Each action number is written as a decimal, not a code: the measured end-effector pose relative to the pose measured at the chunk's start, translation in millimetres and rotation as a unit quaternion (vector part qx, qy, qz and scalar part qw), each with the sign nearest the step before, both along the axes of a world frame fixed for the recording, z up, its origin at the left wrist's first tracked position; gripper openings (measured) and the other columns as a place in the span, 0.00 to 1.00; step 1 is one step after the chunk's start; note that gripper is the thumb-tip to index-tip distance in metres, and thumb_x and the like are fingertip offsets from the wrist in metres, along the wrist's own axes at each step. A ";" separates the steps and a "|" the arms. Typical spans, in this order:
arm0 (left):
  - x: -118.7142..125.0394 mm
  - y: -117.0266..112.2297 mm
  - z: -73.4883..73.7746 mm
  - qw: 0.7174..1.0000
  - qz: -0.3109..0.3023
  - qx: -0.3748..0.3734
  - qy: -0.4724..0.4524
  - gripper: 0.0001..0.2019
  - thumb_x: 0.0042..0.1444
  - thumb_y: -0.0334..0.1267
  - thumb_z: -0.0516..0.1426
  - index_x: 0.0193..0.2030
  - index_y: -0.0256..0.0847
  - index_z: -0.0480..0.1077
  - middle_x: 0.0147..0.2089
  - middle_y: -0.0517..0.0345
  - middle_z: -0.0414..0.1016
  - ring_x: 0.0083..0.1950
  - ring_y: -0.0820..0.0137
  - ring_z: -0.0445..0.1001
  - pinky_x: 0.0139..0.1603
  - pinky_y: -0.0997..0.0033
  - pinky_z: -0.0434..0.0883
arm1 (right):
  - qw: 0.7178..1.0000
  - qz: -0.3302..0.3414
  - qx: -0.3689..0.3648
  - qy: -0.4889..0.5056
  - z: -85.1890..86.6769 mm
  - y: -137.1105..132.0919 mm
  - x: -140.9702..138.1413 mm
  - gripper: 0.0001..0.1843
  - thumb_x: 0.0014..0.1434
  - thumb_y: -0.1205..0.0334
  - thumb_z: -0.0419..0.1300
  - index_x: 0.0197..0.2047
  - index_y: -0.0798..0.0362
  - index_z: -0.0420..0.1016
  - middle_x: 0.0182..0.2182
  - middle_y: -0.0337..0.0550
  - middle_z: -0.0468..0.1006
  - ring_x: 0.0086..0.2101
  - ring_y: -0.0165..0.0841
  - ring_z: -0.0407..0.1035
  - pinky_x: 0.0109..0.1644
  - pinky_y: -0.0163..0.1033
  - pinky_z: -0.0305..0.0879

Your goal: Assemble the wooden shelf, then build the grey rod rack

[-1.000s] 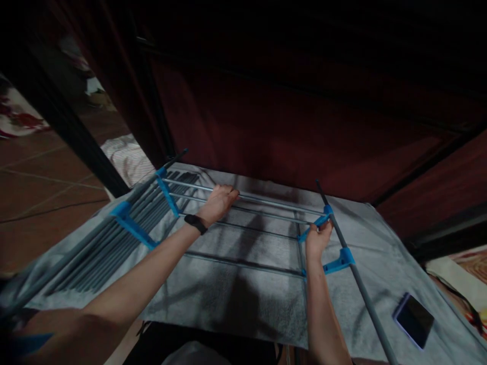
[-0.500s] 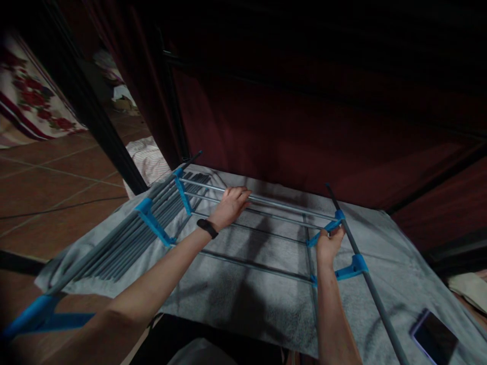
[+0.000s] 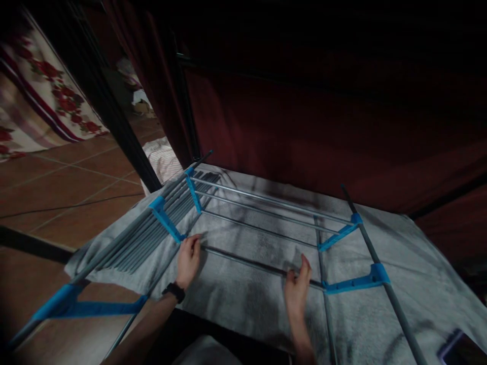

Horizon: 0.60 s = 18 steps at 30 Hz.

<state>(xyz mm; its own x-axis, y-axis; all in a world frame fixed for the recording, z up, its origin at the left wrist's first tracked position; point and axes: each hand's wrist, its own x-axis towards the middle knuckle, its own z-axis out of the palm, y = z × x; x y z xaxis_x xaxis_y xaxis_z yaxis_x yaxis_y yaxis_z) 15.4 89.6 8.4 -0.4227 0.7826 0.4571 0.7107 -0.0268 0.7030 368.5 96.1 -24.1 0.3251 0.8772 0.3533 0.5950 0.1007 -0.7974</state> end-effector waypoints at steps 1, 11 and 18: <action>3.8 0.4 5.8 1.000 -0.006 0.006 -0.010 0.12 0.64 0.38 0.47 0.47 0.41 0.69 0.44 0.48 0.73 0.49 0.59 0.71 0.51 0.54 0.70 | 0.999 0.031 -0.012 -0.006 -6.4 -11.9 -12.5 0.33 0.58 0.58 0.49 0.67 0.48 0.54 0.61 0.52 0.61 0.61 0.45 0.57 0.63 0.58 0.56; 72.5 100.6 178.4 0.966 -0.060 0.249 -0.037 0.13 0.68 0.41 0.46 0.50 0.41 0.67 0.47 0.49 0.73 0.51 0.65 0.73 0.49 0.62 0.72 | 0.983 0.156 -0.008 -0.097 -38.1 -61.3 -47.1 0.26 0.60 0.61 0.47 0.61 0.42 0.65 0.59 0.48 0.65 0.59 0.47 0.59 0.60 0.63 0.60; -9.1 198.9 298.5 0.951 -0.062 0.257 0.160 0.33 0.65 0.41 0.27 0.50 0.21 0.66 0.53 0.51 0.72 0.55 0.69 0.72 0.51 0.64 0.66 | 0.985 0.154 0.002 -0.083 -43.2 -60.8 -43.5 0.21 0.59 0.63 0.49 0.55 0.50 0.69 0.53 0.54 0.68 0.54 0.45 0.64 0.56 0.59 0.64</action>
<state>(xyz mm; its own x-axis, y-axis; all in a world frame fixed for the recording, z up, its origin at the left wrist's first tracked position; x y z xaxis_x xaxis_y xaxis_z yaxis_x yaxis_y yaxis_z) 6.3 288.5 307.0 -0.1171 0.4554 0.8826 0.8550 -0.4058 0.3229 325.0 35.3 -67.3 -0.0190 0.9233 0.3835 0.6579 0.3004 -0.6906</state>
